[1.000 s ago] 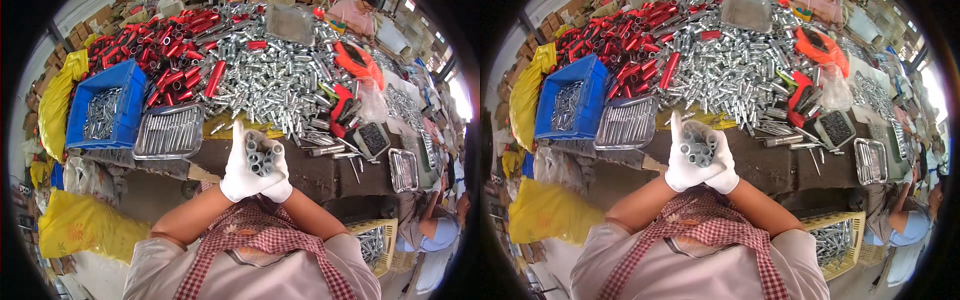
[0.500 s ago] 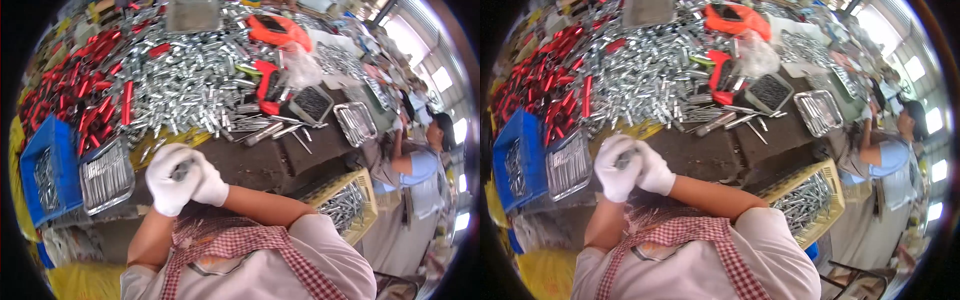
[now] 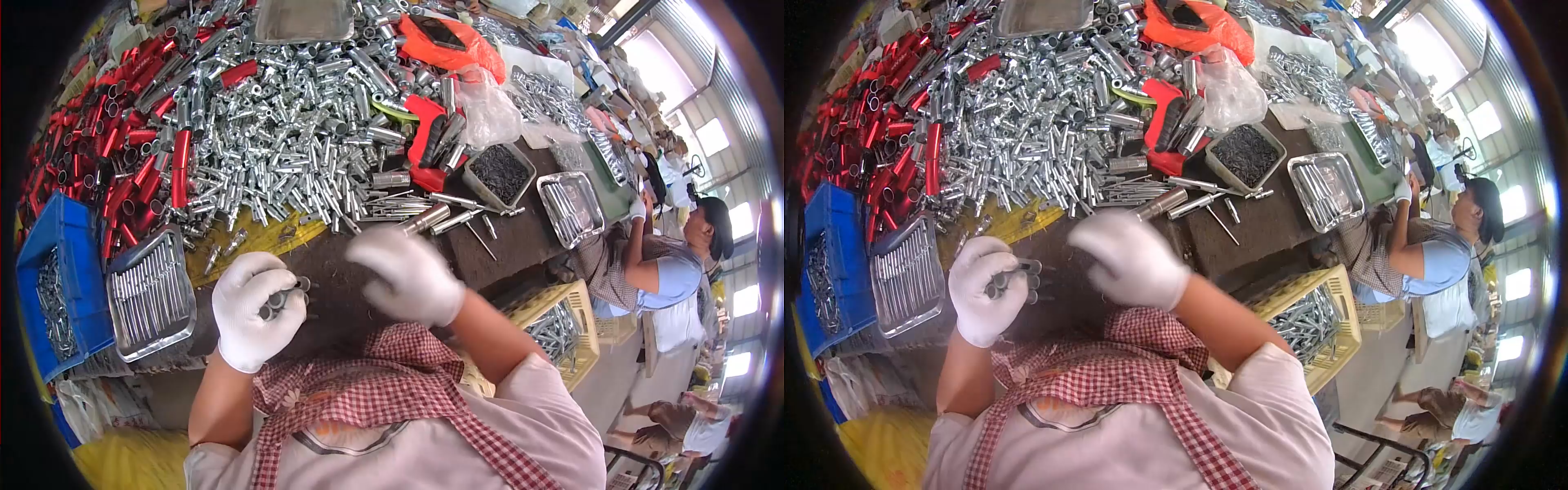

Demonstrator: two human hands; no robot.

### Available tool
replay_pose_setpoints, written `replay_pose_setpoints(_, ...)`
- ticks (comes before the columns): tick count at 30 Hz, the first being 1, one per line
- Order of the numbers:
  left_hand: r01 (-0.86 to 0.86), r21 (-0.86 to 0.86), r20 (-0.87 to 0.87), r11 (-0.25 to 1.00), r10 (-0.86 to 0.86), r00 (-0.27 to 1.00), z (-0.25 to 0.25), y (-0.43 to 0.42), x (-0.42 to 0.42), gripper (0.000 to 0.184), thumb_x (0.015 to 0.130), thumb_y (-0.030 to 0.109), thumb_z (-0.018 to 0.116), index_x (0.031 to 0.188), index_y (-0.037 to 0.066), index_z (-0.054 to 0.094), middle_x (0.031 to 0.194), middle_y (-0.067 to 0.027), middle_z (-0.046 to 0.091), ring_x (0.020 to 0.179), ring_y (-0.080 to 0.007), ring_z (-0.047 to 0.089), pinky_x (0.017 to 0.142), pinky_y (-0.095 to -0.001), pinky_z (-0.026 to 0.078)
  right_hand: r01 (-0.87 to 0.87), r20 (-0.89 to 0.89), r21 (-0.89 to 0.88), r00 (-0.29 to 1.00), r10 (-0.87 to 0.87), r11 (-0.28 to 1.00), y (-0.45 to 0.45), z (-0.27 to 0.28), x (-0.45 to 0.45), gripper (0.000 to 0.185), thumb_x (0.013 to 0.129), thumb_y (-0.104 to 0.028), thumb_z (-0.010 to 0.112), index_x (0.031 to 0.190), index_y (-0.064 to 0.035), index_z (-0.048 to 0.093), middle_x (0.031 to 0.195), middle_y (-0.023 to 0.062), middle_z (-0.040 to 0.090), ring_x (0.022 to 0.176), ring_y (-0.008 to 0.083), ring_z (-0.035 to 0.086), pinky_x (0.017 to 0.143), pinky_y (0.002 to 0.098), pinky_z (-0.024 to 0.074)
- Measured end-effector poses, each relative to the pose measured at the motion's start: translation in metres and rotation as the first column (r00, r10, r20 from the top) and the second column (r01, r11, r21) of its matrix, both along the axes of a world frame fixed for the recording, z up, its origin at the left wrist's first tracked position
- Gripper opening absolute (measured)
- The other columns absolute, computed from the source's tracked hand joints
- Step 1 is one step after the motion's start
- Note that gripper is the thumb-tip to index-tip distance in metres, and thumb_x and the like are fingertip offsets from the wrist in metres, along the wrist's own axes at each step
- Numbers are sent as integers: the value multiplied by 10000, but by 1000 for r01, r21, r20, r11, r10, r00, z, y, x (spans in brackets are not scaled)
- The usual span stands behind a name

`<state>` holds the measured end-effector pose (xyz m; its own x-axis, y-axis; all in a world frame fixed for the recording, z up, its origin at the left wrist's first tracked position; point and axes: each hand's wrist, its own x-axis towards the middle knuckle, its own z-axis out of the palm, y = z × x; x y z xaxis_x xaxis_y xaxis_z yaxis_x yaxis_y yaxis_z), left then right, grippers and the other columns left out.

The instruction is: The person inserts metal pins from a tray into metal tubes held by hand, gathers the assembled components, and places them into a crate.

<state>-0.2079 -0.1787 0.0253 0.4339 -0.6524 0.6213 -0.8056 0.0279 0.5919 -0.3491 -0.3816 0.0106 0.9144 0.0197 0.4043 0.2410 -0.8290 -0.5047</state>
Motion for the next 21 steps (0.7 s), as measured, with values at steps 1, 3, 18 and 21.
replay_pose_setpoints(1,-3,-16,-13,1000,3,1000,-2,0,0,221,603,11,703,801,58,618,837,-90,595,637,-212,594,563,-299,477,186,69,-116,982,-179,976,-23,0,-7,514,615,6,572,1128,-22,539,1093,192,582,1058,364,547,960,446,421)
replay_pose_setpoints(3,-3,-31,-30,1000,2,1000,-5,0,0,212,603,11,700,789,61,611,826,-90,592,631,-218,591,560,-301,475,388,44,-209,921,-388,898,-74,10,-17,604,631,31,537,1231,6,467,1165,227,548,1112,407,504,978,458,401)
replay_pose_setpoints(18,-49,-86,-54,995,44,998,-5,2,-5,195,600,-8,694,773,50,622,810,-74,581,552,-156,548,510,-266,444,300,-499,-302,759,-418,905,-145,-22,-36,542,650,68,542,1181,-10,469,990,241,598,1026,390,573,840,409,460)
replay_pose_setpoints(21,-66,-122,-53,990,60,997,-7,1,-6,185,605,-9,689,769,47,624,806,-75,584,557,-159,553,514,-272,448,393,-380,-28,846,-373,919,-157,-36,-40,435,636,31,547,1062,-57,569,969,189,614,972,410,553,810,430,455)
